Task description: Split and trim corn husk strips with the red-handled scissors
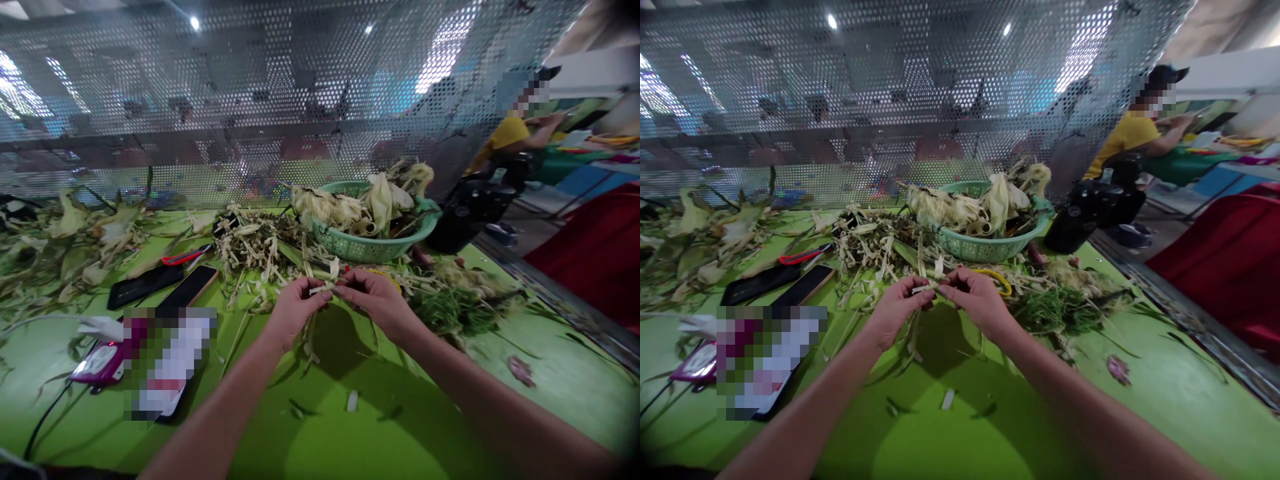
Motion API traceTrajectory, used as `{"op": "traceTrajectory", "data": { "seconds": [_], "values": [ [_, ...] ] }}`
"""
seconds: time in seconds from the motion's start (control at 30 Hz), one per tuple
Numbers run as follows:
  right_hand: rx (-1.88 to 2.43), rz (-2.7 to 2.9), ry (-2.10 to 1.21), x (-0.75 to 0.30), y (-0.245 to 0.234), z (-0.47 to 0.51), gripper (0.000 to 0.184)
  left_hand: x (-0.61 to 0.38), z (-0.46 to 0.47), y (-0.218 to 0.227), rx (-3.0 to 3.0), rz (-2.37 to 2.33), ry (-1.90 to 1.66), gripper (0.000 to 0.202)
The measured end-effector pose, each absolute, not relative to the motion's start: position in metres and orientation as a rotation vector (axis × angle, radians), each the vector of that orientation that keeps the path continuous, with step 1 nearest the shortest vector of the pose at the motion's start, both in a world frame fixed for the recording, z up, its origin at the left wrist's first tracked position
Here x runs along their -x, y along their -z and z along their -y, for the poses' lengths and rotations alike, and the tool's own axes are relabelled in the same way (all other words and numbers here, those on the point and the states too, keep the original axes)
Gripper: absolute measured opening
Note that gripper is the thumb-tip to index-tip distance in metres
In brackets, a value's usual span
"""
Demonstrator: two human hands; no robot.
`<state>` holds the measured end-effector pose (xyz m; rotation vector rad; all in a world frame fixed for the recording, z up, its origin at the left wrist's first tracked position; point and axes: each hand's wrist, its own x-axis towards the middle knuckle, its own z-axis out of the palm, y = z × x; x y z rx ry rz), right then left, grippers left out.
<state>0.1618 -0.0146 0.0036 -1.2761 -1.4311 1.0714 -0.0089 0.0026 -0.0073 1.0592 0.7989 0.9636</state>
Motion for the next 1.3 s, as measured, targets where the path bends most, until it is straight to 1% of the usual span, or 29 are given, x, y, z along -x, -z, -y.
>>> {"op": "traceTrajectory", "data": {
  "seconds": [0.3, 0.63, 0.87, 0.93, 1.03, 1.13, 1.3],
  "values": [
    [1.309, 1.492, -0.975, -0.160, -0.006, 0.015, 0.028, 0.009, -0.002, 0.006, -0.988, -0.808, -0.945, 0.027],
    [1.365, 1.633, -0.635, -0.159, 0.004, 0.015, 0.019, 0.008, -0.003, 0.009, -1.087, -0.817, -0.971, 0.020],
    [1.371, 1.801, -0.364, -0.158, -0.001, 0.018, 0.013, 0.010, -0.004, 0.012, -1.203, -0.796, -0.967, 0.020],
    [1.364, 1.807, -0.375, -0.159, -0.003, 0.019, 0.011, 0.010, -0.003, 0.009, -1.183, -0.802, -0.972, 0.020],
    [1.364, 1.774, -0.539, -0.160, -0.003, 0.018, 0.012, 0.009, -0.002, 0.005, -1.183, -0.855, -0.994, 0.021],
    [1.354, 1.686, -0.740, -0.161, -0.004, 0.018, 0.020, 0.008, -0.001, 0.005, -1.249, -0.888, -1.006, 0.020],
    [1.300, 1.573, -0.889, -0.159, -0.009, 0.019, 0.029, 0.007, -0.001, 0.010, -1.323, -0.923, -0.958, 0.016]
  ]
}}
